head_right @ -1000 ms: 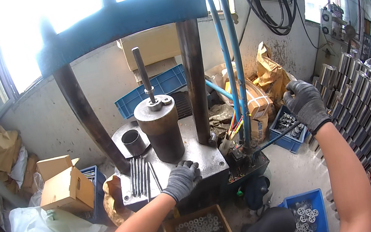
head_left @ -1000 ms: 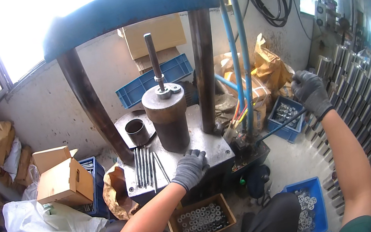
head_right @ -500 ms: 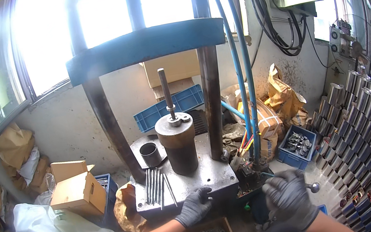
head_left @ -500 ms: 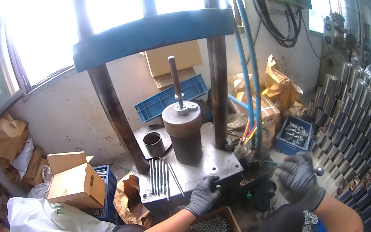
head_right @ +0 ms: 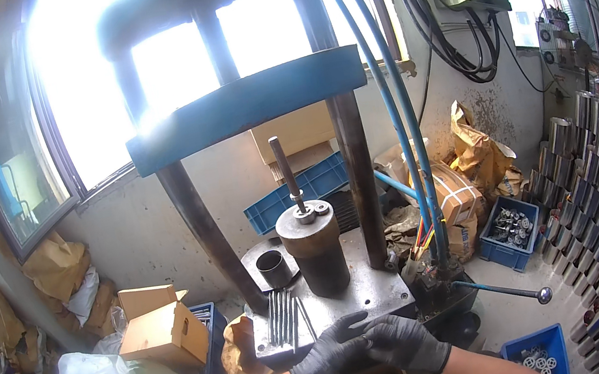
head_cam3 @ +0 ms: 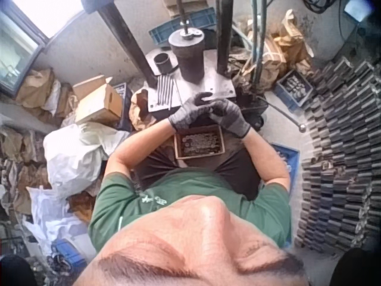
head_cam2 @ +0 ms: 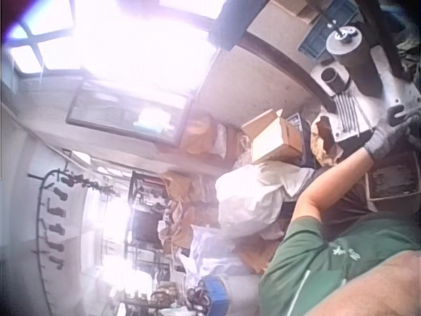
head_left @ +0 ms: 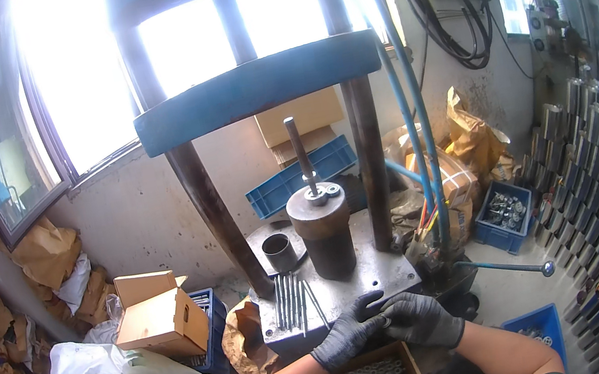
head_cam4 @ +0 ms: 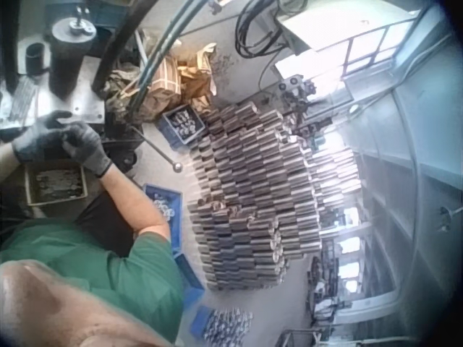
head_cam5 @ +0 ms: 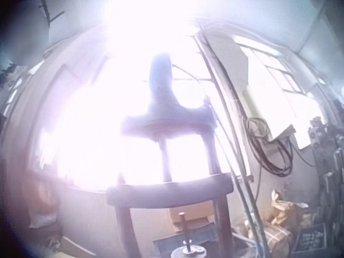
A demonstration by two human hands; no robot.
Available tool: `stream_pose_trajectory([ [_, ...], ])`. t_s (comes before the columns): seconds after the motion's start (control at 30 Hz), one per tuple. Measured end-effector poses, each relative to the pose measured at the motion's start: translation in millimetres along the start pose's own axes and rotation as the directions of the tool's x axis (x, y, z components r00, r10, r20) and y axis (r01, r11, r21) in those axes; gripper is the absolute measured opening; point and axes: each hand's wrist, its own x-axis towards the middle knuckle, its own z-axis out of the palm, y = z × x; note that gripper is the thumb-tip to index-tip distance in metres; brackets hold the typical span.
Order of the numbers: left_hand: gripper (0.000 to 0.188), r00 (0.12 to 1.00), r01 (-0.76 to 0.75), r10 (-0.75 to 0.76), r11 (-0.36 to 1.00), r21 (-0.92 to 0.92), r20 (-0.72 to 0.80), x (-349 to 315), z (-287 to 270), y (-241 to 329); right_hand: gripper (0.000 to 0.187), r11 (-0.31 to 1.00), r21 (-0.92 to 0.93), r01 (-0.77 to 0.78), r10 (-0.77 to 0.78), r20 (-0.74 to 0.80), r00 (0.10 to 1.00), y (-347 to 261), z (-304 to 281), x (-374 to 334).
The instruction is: Using a manual industrial press to assemble metal rods and components.
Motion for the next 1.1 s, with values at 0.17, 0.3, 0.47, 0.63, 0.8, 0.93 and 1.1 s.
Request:
stream_pose_trajectory([
  [0.17, 0.072, 0.991, 0.122, -0.123, 0.992, 0.011, 0.060, 17, -8, 0, 0.026, 0.996, -0.084, -0.010, 0.009, -0.012, 1.000, 8, -4, -4],
  [0.3, 0.046, 0.977, -0.118, 0.167, 0.943, 0.313, -0.133, 49, -31, 41, 0.023, 0.984, -0.023, -0.179, 0.177, -0.080, 0.981, -1, -13, 3],
  [0.47, 0.041, 0.603, -0.421, 0.531, 0.846, 0.329, -0.595, 137, -83, 140, 0.020, 0.954, 0.166, -0.251, 0.268, -0.086, 0.960, 15, -1, 2],
  [0.63, 0.039, 0.652, -0.227, 0.430, 0.897, 0.379, -0.625, 190, -110, 188, 0.020, 0.975, 0.054, -0.214, 0.218, -0.071, 0.973, 34, 11, 5],
  [0.8, 0.039, 0.632, -0.025, 0.475, 0.803, 0.596, -0.613, 210, -140, 173, 0.023, 0.980, -0.094, -0.176, 0.169, -0.076, 0.983, 40, 16, 15],
  [0.93, 0.042, 0.631, 0.173, 0.526, 0.621, 0.764, -0.570, 202, -102, 183, 0.022, 0.963, -0.066, -0.261, 0.250, -0.141, 0.958, 53, 20, 7],
  [1.1, 0.041, 0.611, 0.237, 0.525, 0.593, 0.769, -0.593, 200, -94, 183, 0.015, 0.959, -0.035, -0.283, 0.269, -0.220, 0.938, 59, 21, 39],
])
